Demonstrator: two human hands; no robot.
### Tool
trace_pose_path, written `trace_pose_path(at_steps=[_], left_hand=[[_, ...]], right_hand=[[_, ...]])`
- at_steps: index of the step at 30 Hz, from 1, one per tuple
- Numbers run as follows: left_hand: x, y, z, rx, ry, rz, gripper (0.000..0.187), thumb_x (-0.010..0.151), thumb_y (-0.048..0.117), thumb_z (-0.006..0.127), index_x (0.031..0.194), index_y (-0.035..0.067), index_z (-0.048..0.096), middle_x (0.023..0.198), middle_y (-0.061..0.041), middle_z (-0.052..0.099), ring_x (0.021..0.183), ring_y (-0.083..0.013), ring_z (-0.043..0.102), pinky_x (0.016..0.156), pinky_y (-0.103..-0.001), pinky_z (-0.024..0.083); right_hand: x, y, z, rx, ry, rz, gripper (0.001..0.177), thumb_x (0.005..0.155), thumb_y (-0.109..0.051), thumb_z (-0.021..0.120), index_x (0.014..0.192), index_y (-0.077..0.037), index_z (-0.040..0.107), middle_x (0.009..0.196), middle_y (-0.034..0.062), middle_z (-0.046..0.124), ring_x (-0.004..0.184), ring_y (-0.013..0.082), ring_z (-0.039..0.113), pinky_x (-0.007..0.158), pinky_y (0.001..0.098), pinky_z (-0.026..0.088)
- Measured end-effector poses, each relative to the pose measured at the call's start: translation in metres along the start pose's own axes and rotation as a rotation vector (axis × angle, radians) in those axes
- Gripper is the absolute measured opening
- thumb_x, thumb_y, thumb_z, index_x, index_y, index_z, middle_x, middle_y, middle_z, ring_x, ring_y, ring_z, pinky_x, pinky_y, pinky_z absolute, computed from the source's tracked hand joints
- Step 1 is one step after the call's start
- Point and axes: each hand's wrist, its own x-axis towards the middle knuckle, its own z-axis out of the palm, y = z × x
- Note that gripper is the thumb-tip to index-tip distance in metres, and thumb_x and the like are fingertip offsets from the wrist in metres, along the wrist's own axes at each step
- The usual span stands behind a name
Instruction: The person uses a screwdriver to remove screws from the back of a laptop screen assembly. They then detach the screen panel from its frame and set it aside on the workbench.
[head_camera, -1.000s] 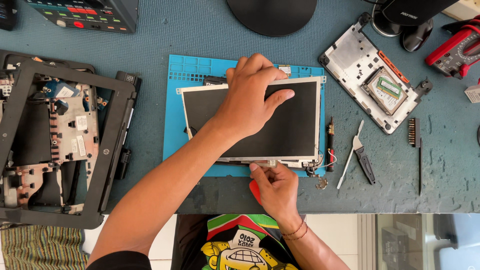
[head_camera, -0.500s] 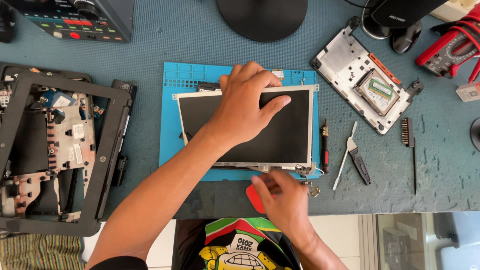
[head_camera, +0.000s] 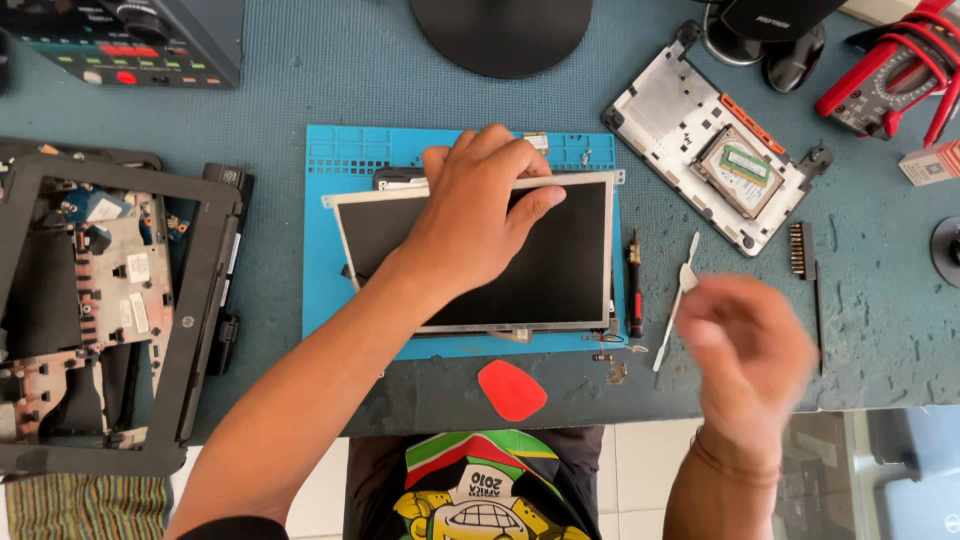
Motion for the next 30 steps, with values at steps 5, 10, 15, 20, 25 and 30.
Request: trace_pose_path(at_steps=[5, 10, 15, 20, 25, 30], left_hand=[[-0.006, 0.03, -0.011, 0.107, 0.061, 0.004, 0.013, 0.087, 0.025, 0.068, 0.085, 0.017, 0.058, 0.085, 0.002, 0.052, 0.082, -0.0248, 0.048, 0.072, -0.041, 0.028], [-0.02, 0.061, -0.022, 0.232, 0.135, 0.025, 0.014, 0.087, 0.02, 0.069, 0.085, 0.014, 0.057, 0.089, -0.004, 0.051, 0.08, -0.0286, 0.048, 0.07, -0.042, 0.031], [-0.044, 0.095, -0.022, 0.363, 0.15, 0.071, 0.012, 0.078, 0.008, 0.062, 0.088, 0.011, 0.057, 0.09, -0.007, 0.046, 0.079, -0.0289, 0.044, 0.071, -0.044, 0.031], [-0.067, 0.114, -0.026, 0.537, 0.27, 0.196, 0.018, 0.084, -0.003, 0.055, 0.083, 0.015, 0.051, 0.081, 0.0, 0.045, 0.07, -0.0185, 0.043, 0.072, -0.033, 0.024], [-0.09, 0.115, -0.041, 0.54, 0.31, 0.295, 0.018, 0.095, 0.009, 0.042, 0.085, 0.016, 0.055, 0.088, 0.002, 0.056, 0.071, -0.0132, 0.052, 0.067, -0.029, 0.02], [-0.127, 0.113, -0.064, 0.4, 0.063, 0.284, 0.018, 0.098, 0.029, 0.058, 0.107, 0.015, 0.065, 0.095, -0.001, 0.061, 0.085, -0.0192, 0.059, 0.073, -0.038, 0.05]], right_hand=[[0.022, 0.011, 0.029, 0.11, -0.449, 0.335, 0.048, 0.079, -0.003, 0.066, 0.124, 0.001, 0.052, 0.108, 0.0116, 0.067, 0.098, 0.0159, 0.063, 0.084, 0.028, 0.054], [0.024, 0.032, 0.041, 0.249, -0.494, 0.321, 0.021, 0.085, 0.002, 0.061, 0.106, 0.002, 0.055, 0.082, 0.0128, 0.069, 0.073, 0.0213, 0.072, 0.065, 0.028, 0.058], [0.014, 0.069, 0.045, 0.479, -0.541, 0.182, 0.016, 0.085, 0.005, 0.062, 0.1, 0.002, 0.058, 0.093, 0.0104, 0.067, 0.088, 0.0169, 0.064, 0.076, 0.0366, 0.06], [0.011, 0.05, 0.041, 0.271, -0.534, 0.074, 0.015, 0.083, 0.005, 0.058, 0.095, -0.004, 0.06, 0.084, 0.0071, 0.067, 0.073, 0.0113, 0.062, 0.063, 0.0242, 0.053], [0.007, 0.035, 0.042, 0.366, -0.59, -0.07, 0.021, 0.083, -0.017, 0.068, 0.095, -0.007, 0.054, 0.105, 0.0218, 0.067, 0.1, 0.031, 0.068, 0.09, 0.0391, 0.057], [0.002, 0.042, 0.04, 0.323, -0.591, -0.206, 0.02, 0.082, -0.017, 0.068, 0.093, -0.004, 0.059, 0.108, 0.0228, 0.065, 0.105, 0.0346, 0.068, 0.091, 0.0403, 0.059]])
